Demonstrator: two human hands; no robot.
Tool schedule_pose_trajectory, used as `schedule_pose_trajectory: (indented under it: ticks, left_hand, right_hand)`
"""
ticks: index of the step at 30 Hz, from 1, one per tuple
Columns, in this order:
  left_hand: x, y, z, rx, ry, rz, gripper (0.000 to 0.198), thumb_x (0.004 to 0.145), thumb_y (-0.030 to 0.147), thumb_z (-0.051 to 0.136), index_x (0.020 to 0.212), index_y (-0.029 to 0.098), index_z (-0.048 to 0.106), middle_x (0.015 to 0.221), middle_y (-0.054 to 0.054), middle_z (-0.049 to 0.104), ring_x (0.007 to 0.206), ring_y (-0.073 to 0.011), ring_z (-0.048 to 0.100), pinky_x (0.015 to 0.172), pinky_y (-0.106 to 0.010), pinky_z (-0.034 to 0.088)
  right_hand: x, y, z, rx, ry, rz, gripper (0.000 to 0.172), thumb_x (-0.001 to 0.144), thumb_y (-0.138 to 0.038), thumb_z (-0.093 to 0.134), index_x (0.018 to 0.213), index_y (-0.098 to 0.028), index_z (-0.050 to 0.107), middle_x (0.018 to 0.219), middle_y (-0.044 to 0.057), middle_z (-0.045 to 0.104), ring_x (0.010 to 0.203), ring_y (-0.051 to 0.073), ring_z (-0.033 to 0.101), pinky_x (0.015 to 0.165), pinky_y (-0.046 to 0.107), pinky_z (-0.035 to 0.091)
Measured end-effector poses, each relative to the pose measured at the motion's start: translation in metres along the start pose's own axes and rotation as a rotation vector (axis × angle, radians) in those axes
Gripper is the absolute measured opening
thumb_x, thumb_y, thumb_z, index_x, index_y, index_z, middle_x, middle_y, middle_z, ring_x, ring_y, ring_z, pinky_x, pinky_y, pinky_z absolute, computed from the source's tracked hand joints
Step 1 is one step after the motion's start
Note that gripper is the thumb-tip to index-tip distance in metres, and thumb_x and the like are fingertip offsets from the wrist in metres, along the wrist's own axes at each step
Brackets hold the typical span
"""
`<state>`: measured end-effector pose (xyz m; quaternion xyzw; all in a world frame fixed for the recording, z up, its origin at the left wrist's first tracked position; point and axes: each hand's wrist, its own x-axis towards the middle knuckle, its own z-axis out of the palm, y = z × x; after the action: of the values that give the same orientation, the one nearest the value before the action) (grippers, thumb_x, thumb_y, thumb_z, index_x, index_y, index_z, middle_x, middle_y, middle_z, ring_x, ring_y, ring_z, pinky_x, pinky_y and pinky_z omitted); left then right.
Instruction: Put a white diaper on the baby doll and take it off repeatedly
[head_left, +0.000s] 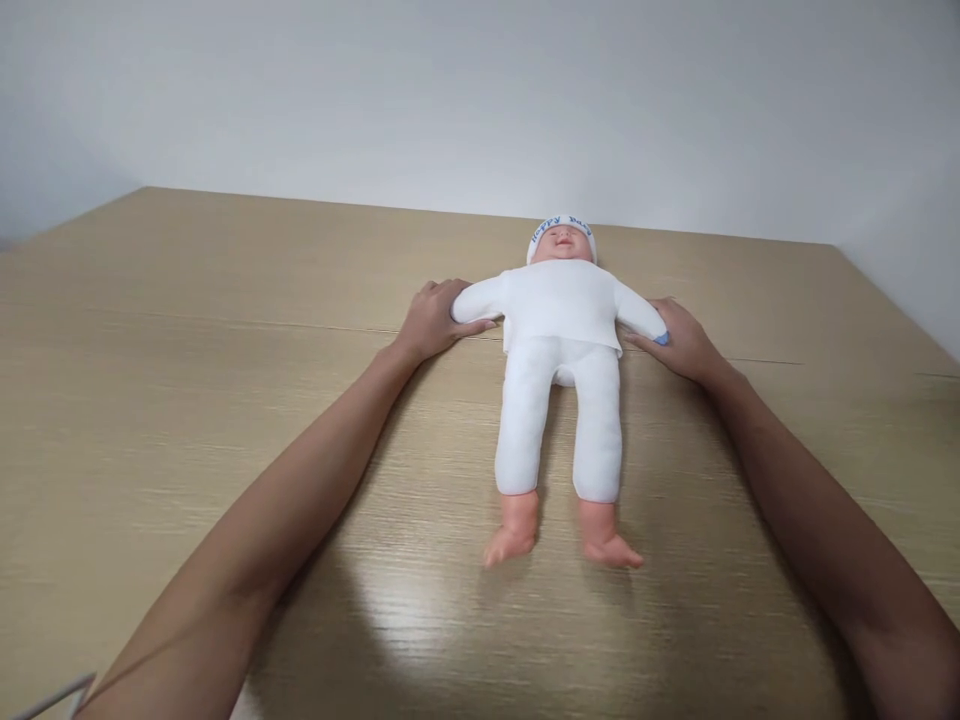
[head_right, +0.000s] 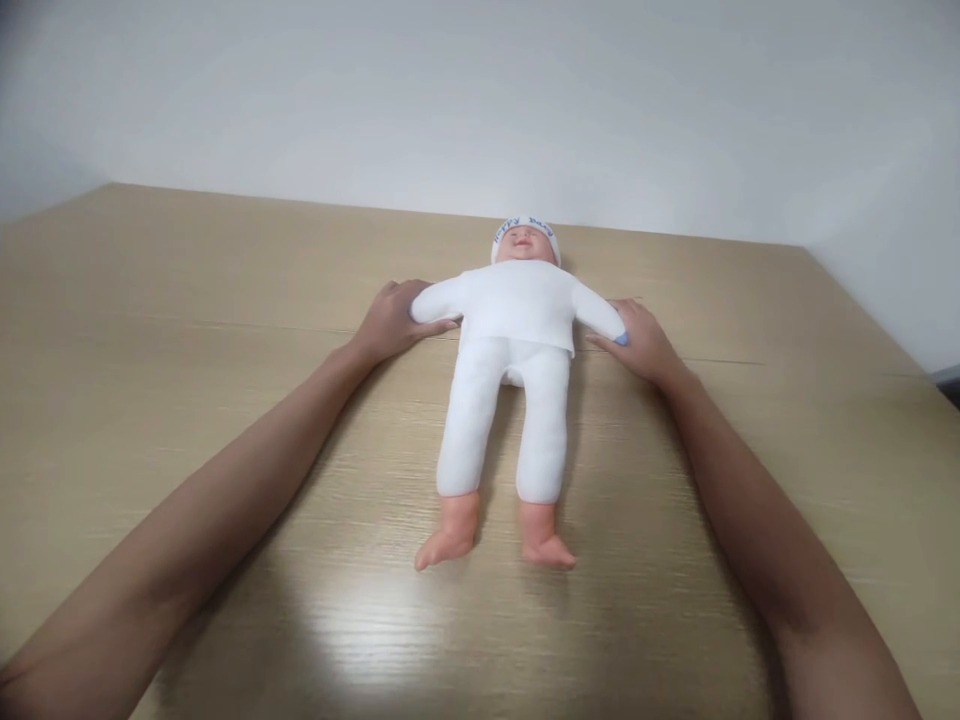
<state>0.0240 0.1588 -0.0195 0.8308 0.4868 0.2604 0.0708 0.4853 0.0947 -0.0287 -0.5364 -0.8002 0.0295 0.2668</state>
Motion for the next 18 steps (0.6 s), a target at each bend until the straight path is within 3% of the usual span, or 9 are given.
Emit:
schedule_pose_trajectory:
  ticks: [6,10,15,18]
  left_hand:
    - [-0.015,0.003,-0.007,0.013,0.024,-0.109,0.077,0.089,0.078,0.07,0.141,0.022,0.068,0.139,-0.014,0.074,0.125,-0.0393,0.061,0.114,-0.051,0.044]
    - [-0.032,0.003,-0.014,0.032,0.026,-0.204,0.074,0.093,0.071,0.071,0.145,0.019,0.065,0.134,-0.018,0.073,0.129,-0.0411,0.056,0.115,-0.054,0.043]
    - [-0.056,0.012,-0.016,0.05,0.069,-0.243,0.059,0.1,0.05,0.063,0.148,0.015,0.063,0.139,-0.023,0.07,0.133,-0.0444,0.056,0.117,-0.061,0.043]
    - [-0.073,0.031,-0.019,0.042,0.172,-0.269,0.053,0.1,0.037,0.06,0.148,0.014,0.062,0.152,-0.023,0.062,0.143,-0.0445,0.051,0.123,-0.064,0.038]
  right_hand:
    - [-0.01,-0.014,0.003,-0.078,0.096,0.075,0.083,0.098,-0.077,0.059,0.158,-0.019,0.053,0.146,0.023,0.066,0.131,0.045,0.06,0.112,0.063,0.046]
    - [-0.029,-0.037,0.003,-0.128,0.162,0.121,0.077,0.103,-0.062,0.055,0.165,-0.019,0.042,0.16,0.025,0.055,0.144,0.046,0.05,0.118,0.065,0.043]
    - [-0.073,-0.089,-0.003,-0.179,0.205,0.211,0.068,0.105,-0.042,0.052,0.165,-0.013,0.041,0.165,0.028,0.048,0.151,0.045,0.043,0.122,0.064,0.042]
    - [-0.108,-0.131,-0.01,-0.144,0.221,0.214,0.065,0.105,-0.038,0.051,0.164,-0.013,0.042,0.163,0.027,0.05,0.15,0.043,0.045,0.122,0.066,0.042]
